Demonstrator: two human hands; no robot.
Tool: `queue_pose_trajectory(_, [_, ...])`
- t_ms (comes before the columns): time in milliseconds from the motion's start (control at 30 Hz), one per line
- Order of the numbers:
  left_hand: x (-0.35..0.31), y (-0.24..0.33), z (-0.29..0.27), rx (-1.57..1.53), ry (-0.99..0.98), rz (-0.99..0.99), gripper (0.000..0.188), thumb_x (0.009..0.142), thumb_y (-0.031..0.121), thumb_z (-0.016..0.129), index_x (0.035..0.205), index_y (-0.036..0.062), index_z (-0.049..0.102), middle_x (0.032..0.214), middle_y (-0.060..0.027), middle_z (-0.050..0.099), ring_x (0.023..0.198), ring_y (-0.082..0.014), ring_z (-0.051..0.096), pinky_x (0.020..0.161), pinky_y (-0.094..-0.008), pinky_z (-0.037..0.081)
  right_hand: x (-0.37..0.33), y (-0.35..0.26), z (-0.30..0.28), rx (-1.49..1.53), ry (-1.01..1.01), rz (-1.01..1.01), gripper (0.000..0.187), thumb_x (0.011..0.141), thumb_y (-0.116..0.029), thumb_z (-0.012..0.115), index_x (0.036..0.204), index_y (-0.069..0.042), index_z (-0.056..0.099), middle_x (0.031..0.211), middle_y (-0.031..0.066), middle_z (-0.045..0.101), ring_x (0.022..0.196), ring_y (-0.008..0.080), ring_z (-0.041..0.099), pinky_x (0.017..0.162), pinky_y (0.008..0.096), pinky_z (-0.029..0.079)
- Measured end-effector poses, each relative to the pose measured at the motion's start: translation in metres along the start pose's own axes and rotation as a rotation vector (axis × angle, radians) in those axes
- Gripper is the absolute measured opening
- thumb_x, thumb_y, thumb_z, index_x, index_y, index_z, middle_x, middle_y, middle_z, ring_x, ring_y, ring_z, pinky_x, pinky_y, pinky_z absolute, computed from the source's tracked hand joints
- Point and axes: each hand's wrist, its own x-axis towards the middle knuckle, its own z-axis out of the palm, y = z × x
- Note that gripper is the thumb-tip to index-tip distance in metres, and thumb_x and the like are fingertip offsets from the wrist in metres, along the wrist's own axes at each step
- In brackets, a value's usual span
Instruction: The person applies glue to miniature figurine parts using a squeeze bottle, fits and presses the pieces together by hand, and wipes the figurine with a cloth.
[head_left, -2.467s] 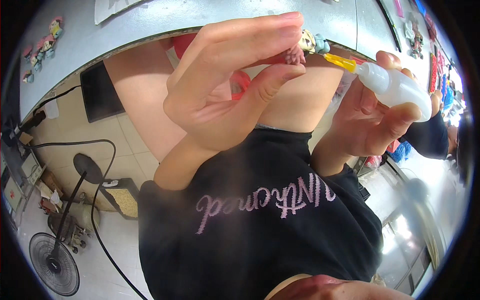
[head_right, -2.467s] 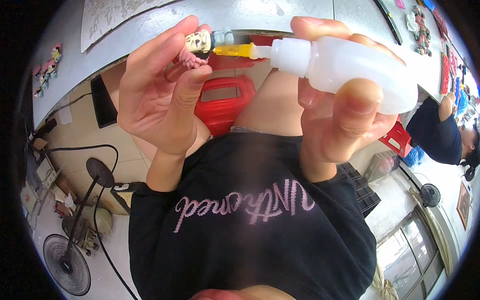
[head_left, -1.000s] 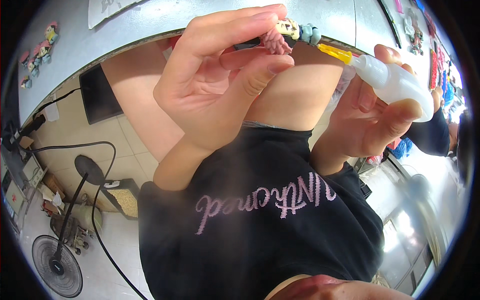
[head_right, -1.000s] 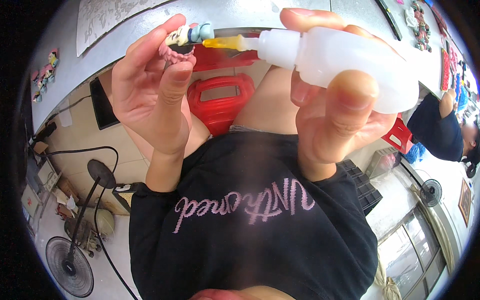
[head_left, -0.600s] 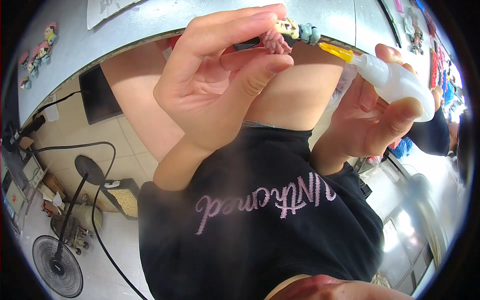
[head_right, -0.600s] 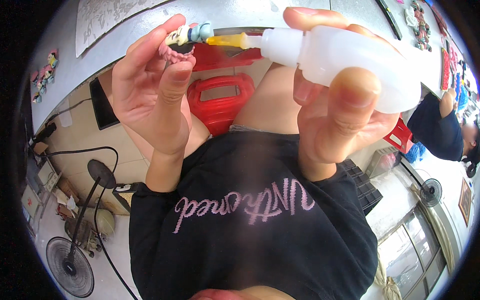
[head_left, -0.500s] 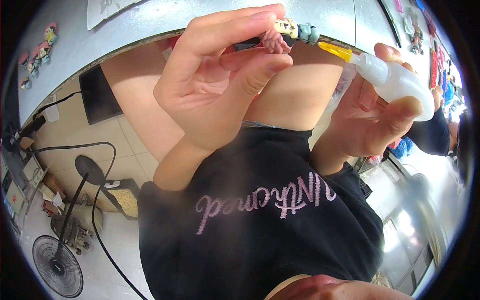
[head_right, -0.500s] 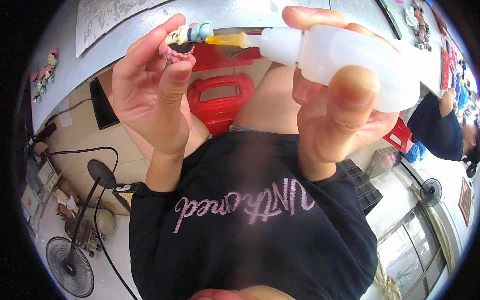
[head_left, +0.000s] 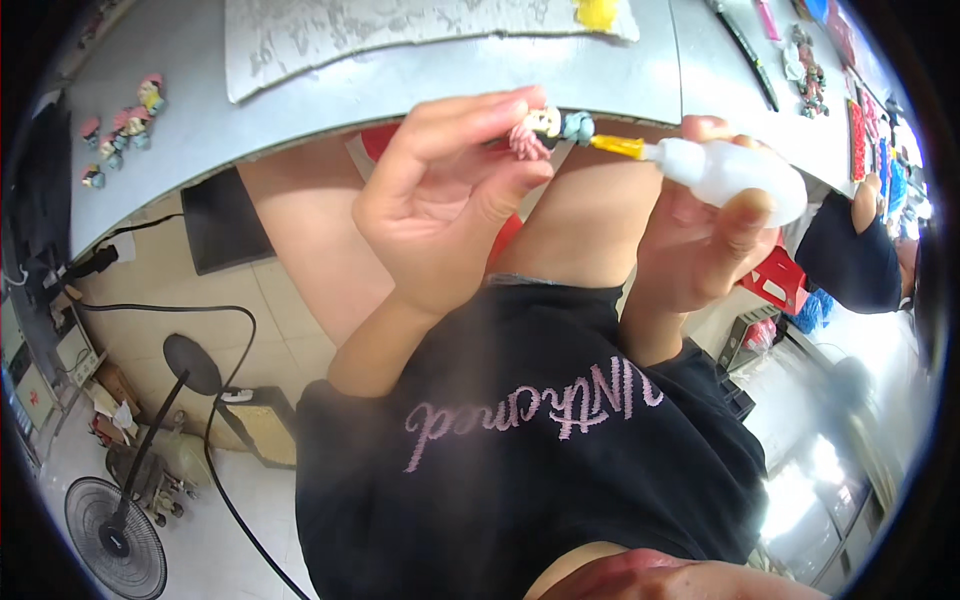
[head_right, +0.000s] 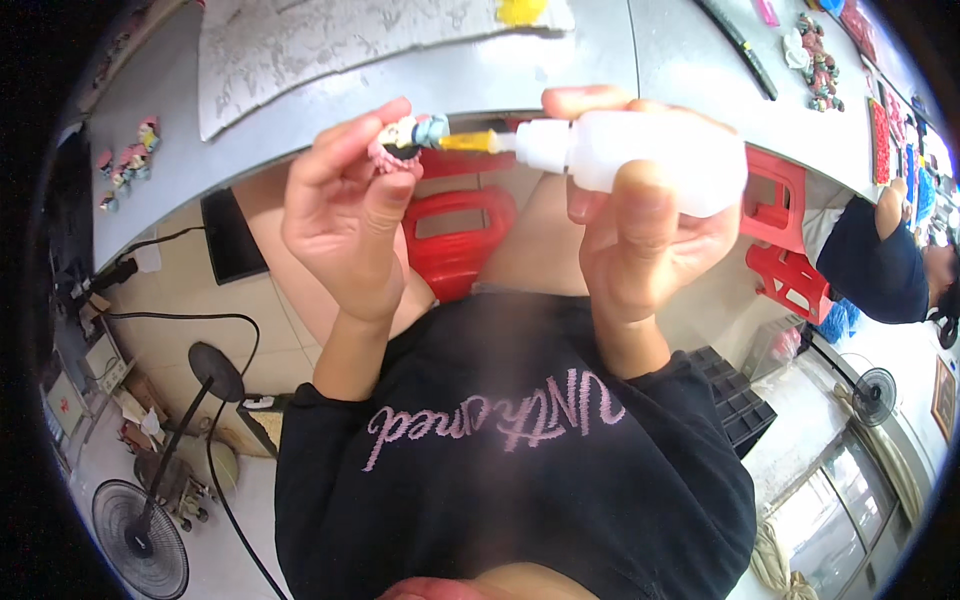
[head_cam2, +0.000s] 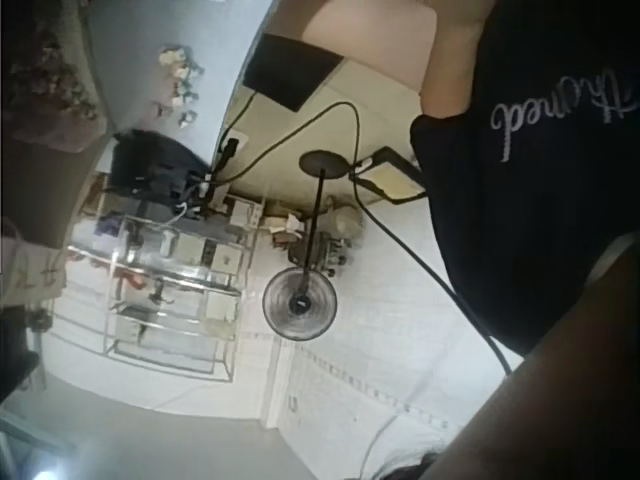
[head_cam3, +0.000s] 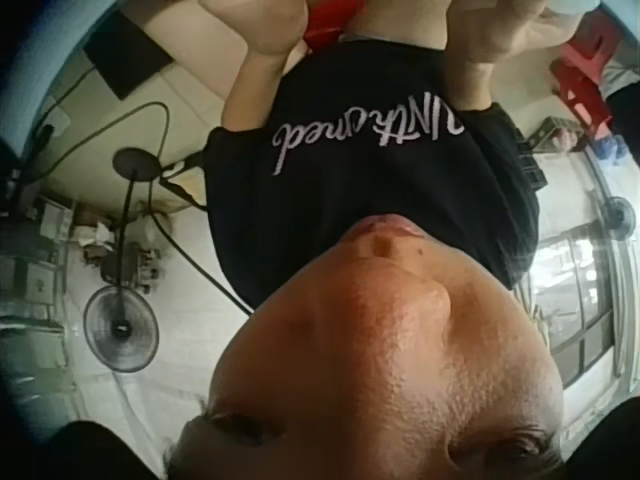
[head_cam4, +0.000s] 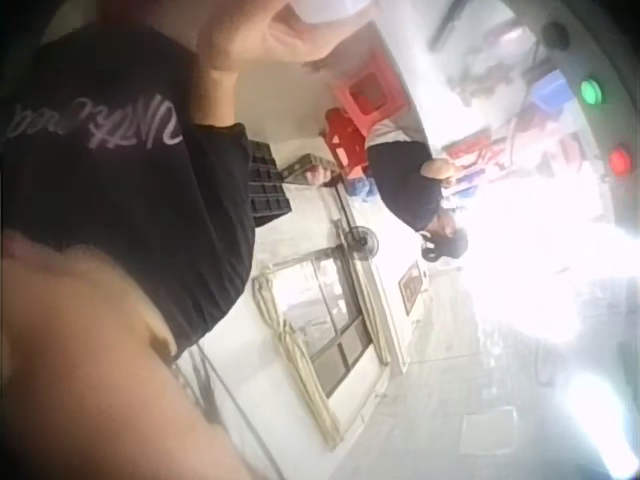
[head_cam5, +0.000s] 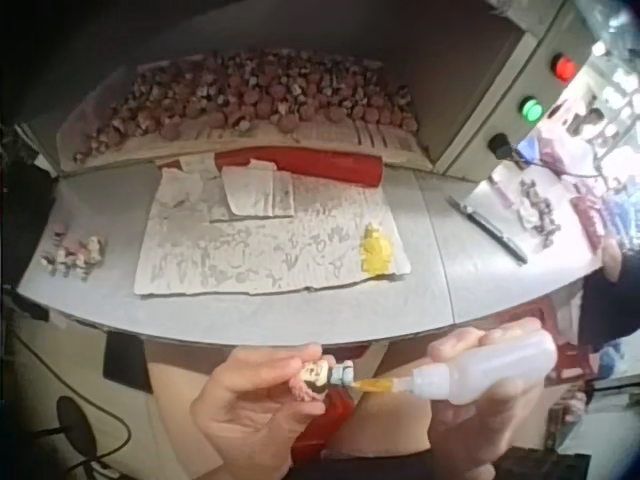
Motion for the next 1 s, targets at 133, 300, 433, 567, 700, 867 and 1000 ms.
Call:
queue_pose_trajectory(133, [0.005, 0.01, 0.002, 0.019, 0.025, -0.048, 0.03, 0.072, -0.013, 0.057, 0.101, -0.0059, 0.051, 0.104, -0.0182, 0.052, 0.084, -0.0159, 0.055, 0.074, -0.0268, 0.049, 0.01, 0.001, 0.008, 0.117, 0.085, -0.025, 0.034, 0.08, -0.025, 0.059, 0.09, 0.004, 0.044, 0.066, 0.013, 0.053, 0.061, 0.021, 0.057, 0.049, 0.0245, 0.045])
queue_pose_trajectory(300, [0.002, 0.02, 0.01, 0.186, 0.041, -0.114, 0.023, 0.075, -0.008, 0.056, 0.096, -0.0026, 0.052, 0.099, -0.0151, 0.055, 0.09, -0.0177, 0.054, 0.08, -0.0276, 0.043, 0.005, -0.011, 0.005, 0.172, 0.136, 0.068, 0.026, 0.079, -0.015, 0.058, 0.09, 0.002, 0.043, 0.083, 0.0203, 0.058, 0.075, 0.0203, 0.058, 0.053, 0.0216, 0.046])
queue_pose_trajectory(433, [-0.003, 0.014, -0.003, 0.239, 0.175, -0.135, 0.023, 0.076, -0.004, 0.057, 0.099, -0.0031, 0.053, 0.101, -0.0142, 0.054, 0.087, -0.0139, 0.052, 0.079, -0.0252, 0.043, 0.002, -0.019, -0.011, 0.098, 0.153, 0.183, 0.024, 0.08, -0.017, 0.058, 0.091, 0.0, 0.044, 0.084, 0.0174, 0.057, 0.072, 0.0196, 0.056, 0.057, 0.0221, 0.045])
queue_pose_trajectory(567, [0.0, 0.014, -0.003, 0.263, 0.241, -0.114, 0.022, 0.078, -0.001, 0.056, 0.1, -0.0031, 0.053, 0.099, -0.0102, 0.055, 0.086, -0.0128, 0.052, 0.077, -0.024, 0.043, 0.02, -0.019, -0.019, -0.03, 0.128, -0.001, 0.02, 0.082, -0.008, 0.054, 0.095, 0.0, 0.042, 0.087, 0.0159, 0.058, 0.074, 0.0149, 0.056, 0.061, 0.023, 0.046])
queue_pose_trajectory(700, [0.0, 0.021, 0.007, 0.246, 0.253, -0.114, 0.021, 0.078, 0.0, 0.057, 0.098, -0.0025, 0.055, 0.095, -0.0079, 0.057, 0.086, -0.0133, 0.054, 0.078, -0.0247, 0.044, 0.05, 0.008, -0.028, -0.254, 0.133, -0.127, 0.021, 0.079, -0.003, 0.055, 0.096, 0.0, 0.043, 0.092, 0.0134, 0.057, 0.083, 0.0168, 0.055, 0.069, 0.027, 0.046])
queue_pose_trajectory(867, [-0.01, 0.027, 0.005, 0.309, 0.247, -0.081, 0.021, 0.081, 0.001, 0.054, 0.101, -0.003, 0.052, 0.095, -0.0077, 0.055, 0.081, -0.0094, 0.052, 0.073, -0.0216, 0.046, 0.066, 0.008, -0.02, -0.872, -0.102, -0.169, 0.027, 0.069, -0.005, 0.06, 0.092, 0.001, 0.048, 0.089, 0.0166, 0.056, 0.085, 0.0308, 0.055, 0.074, 0.0336, 0.044])
queue_pose_trajectory(1000, [-0.021, 0.04, 0.009, 0.257, 0.203, -0.102, 0.021, 0.08, 0.002, 0.056, 0.1, -0.0036, 0.054, 0.096, -0.0074, 0.057, 0.082, -0.0108, 0.054, 0.074, -0.0234, 0.047, 0.063, 0.04, -0.02, -0.785, -0.052, -0.153, 0.023, 0.077, -0.017, 0.056, 0.091, -0.001, 0.048, 0.09, 0.0198, 0.055, 0.086, 0.0368, 0.052, 0.072, 0.0402, 0.043])
